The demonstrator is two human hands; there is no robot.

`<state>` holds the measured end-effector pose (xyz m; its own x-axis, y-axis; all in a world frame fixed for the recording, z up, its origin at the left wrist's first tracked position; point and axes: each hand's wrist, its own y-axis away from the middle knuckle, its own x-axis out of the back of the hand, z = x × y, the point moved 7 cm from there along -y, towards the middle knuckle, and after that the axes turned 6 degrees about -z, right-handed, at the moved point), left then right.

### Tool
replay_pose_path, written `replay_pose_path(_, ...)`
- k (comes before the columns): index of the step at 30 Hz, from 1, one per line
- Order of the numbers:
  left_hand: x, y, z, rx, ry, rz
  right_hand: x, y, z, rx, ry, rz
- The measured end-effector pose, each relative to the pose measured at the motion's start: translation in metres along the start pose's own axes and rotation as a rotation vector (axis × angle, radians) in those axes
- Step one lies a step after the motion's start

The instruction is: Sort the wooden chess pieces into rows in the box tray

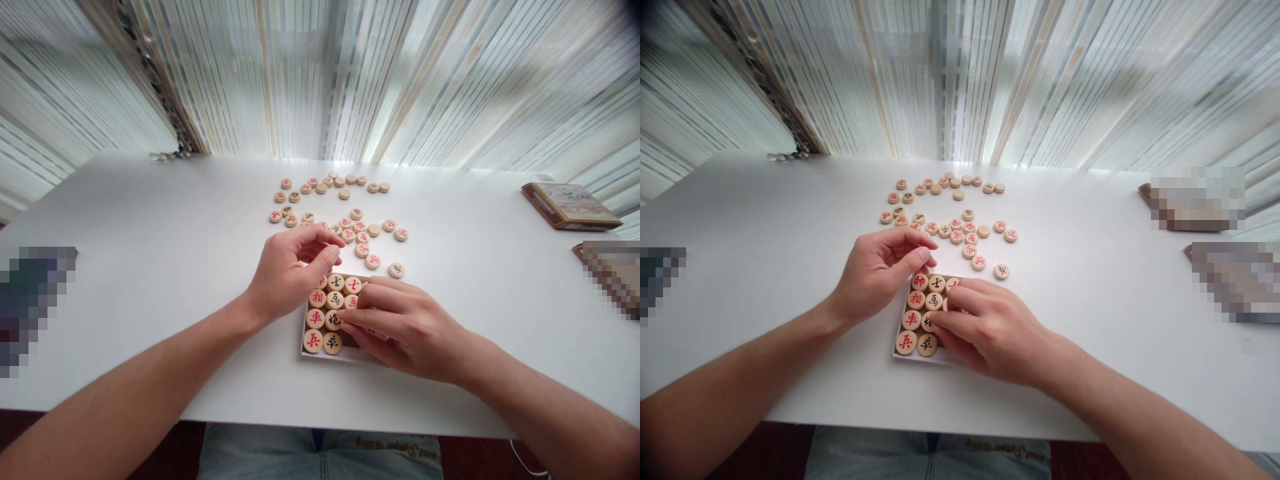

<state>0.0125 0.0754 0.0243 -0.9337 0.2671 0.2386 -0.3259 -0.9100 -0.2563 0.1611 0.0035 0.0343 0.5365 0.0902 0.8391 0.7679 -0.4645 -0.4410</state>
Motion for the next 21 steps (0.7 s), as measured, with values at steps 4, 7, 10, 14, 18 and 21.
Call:
replay_pose_path(4,0.016,-0.006,0.000,-0.016,-0.018,0.078,0.024,0.005,0.022,-0.130,-0.006,0.185)
replay_pose_path(7,0.038,-0.012,-0.002,-0.035,-0.050,0.190,0.043,0.014,0.051,-0.329,0.043,0.348)
replay_pose_path(10,0.061,-0.018,-0.005,-0.060,-0.104,0.313,0.053,0.028,0.084,-0.538,0.044,0.451)
replay_pose_path(14,0.075,-0.024,-0.014,-0.018,-0.239,0.336,0.054,0.048,0.122,-0.747,-0.041,0.529)
replay_pose_path(18,0.073,-0.026,-0.021,0.003,-0.364,0.256,0.045,0.054,0.138,-0.818,-0.129,0.506)
replay_pose_path(21,0.066,-0.026,-0.022,0.013,-0.446,0.161,0.038,0.049,0.134,-0.775,-0.152,0.470)
